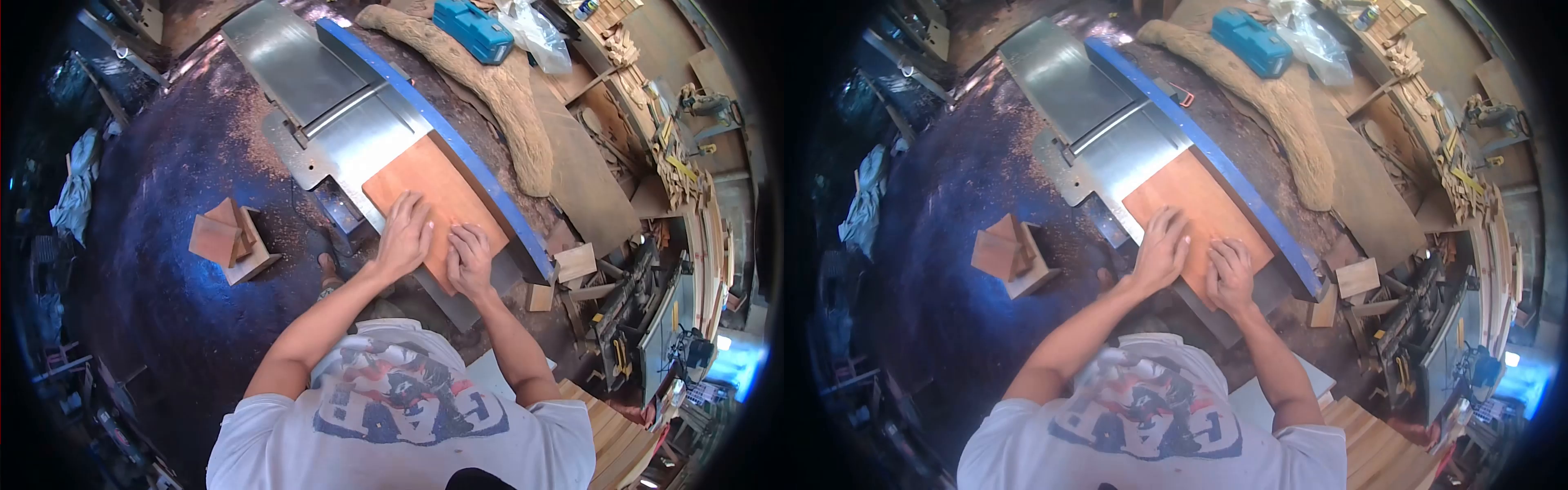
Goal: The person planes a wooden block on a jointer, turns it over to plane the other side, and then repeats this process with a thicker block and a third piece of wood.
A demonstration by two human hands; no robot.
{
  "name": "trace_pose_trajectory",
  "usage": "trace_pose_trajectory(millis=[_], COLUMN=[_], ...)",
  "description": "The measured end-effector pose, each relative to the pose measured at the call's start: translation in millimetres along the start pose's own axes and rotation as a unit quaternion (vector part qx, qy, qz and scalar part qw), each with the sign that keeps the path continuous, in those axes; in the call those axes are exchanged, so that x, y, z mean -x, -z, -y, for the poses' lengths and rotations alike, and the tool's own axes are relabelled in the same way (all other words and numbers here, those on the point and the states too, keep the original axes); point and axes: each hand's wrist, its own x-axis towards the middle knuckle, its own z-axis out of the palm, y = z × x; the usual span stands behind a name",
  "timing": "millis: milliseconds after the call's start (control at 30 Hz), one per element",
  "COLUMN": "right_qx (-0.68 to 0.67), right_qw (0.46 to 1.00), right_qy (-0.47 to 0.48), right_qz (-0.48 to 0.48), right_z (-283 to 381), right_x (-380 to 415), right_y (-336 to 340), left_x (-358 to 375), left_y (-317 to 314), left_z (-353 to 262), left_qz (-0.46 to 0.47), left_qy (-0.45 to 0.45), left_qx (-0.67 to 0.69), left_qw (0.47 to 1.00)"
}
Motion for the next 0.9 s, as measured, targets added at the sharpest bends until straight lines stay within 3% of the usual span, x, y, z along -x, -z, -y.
trace_pose_trajectory(millis=[133, 233, 333, 900], right_qx=[-0.016, -0.055, -0.08, -0.059], right_qw=[1.0, 0.998, 0.993, 0.992], right_qy=[0.008, 0.018, 0.043, 0.089], right_qz=[0.008, 0.031, 0.076, 0.072], right_z=[0, -4, -9, -10], right_x=[-22, -43, -68, -147], right_y=[-11, -17, -22, -107], left_x=[-47, -70, -100, -167], left_y=[-15, -11, -11, 45], left_z=[22, 34, 49, 125], left_qz=[0.071, 0.086, 0.092, 0.096], left_qy=[-0.004, 0.015, 0.05, 0.089], left_qx=[-0.187, -0.232, -0.263, -0.293], left_qw=[0.98, 0.969, 0.959, 0.947])
